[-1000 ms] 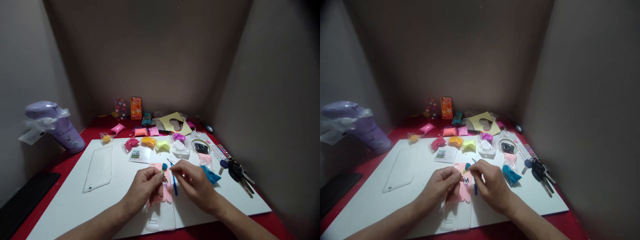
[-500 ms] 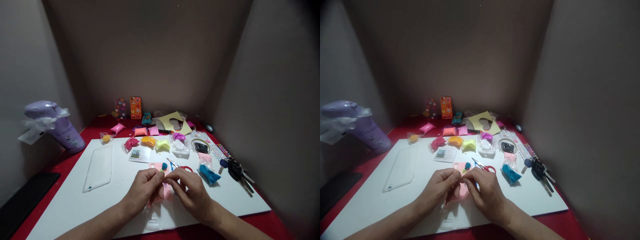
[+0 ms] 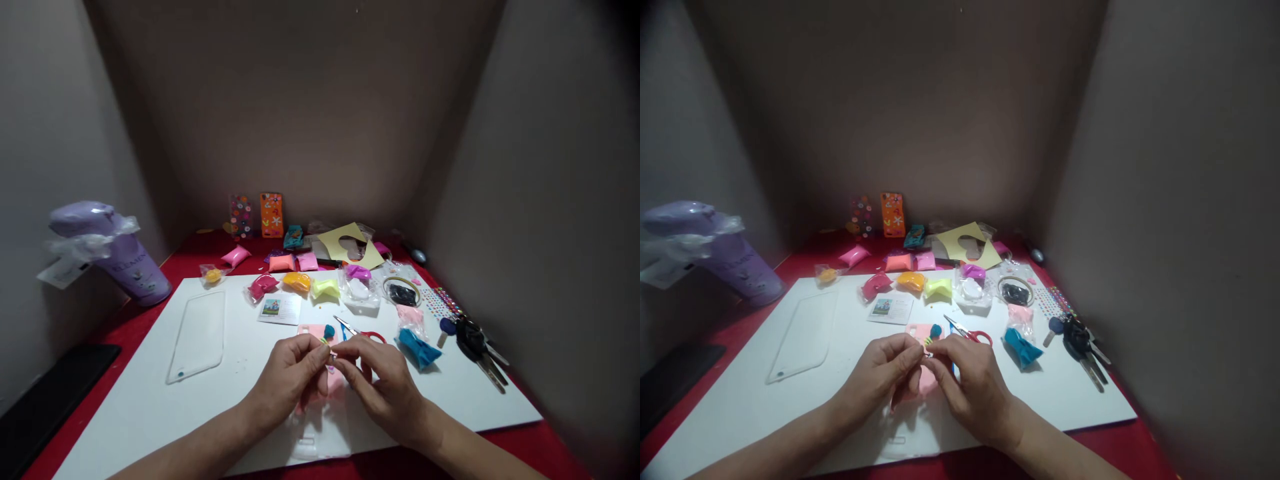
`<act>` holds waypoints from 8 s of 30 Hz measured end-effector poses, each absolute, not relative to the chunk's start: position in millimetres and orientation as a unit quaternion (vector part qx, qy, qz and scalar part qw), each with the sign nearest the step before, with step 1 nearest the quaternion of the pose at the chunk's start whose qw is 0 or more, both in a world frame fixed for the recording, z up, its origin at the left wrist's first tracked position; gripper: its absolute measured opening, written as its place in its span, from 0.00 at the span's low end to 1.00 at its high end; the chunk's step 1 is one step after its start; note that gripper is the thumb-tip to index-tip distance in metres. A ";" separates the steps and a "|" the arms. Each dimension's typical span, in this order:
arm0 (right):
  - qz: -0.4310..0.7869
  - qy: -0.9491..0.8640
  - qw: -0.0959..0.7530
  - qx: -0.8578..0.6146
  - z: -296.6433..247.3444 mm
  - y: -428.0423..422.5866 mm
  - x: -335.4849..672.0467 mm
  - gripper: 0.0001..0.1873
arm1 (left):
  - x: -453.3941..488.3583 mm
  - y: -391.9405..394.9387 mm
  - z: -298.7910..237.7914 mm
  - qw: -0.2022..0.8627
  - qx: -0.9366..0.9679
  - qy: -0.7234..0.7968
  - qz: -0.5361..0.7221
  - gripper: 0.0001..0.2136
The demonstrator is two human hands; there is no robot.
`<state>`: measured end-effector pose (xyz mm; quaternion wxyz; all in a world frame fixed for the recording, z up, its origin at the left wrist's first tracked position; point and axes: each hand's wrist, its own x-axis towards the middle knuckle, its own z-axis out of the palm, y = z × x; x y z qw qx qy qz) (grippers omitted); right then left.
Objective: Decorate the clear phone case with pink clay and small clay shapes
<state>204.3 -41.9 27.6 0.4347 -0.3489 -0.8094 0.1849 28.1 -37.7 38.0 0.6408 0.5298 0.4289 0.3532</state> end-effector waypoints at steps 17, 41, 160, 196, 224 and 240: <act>0.197 -0.804 0.443 -0.343 28.2 -43.1 201.8 0.05 | 30.9 -39.1 38.9 0.638 0.531 0.434 0.350 0.18; 0.188 -0.808 0.447 -0.335 26.4 -44.0 203.4 0.07 | 27.5 -34.9 33.5 0.667 0.495 0.411 0.375 0.12; 0.139 -0.895 0.222 -0.360 16.0 -7.5 214.4 0.06 | 21.8 -24.4 23.6 0.330 0.737 0.459 0.370 0.08; 0.136 -0.899 0.200 -0.365 18.6 -11.4 214.2 0.07 | 21.9 -25.4 24.9 0.327 0.740 0.458 0.367 0.09; 0.213 -0.802 0.151 -0.537 35.8 -26.6 220.4 0.13 | -6.4 -22.2 52.1 0.257 0.725 0.619 0.154 0.05; 0.236 -0.790 0.173 -0.539 23.6 -27.2 217.5 0.05 | -0.2 -10.7 36.1 0.467 0.624 0.577 0.246 0.09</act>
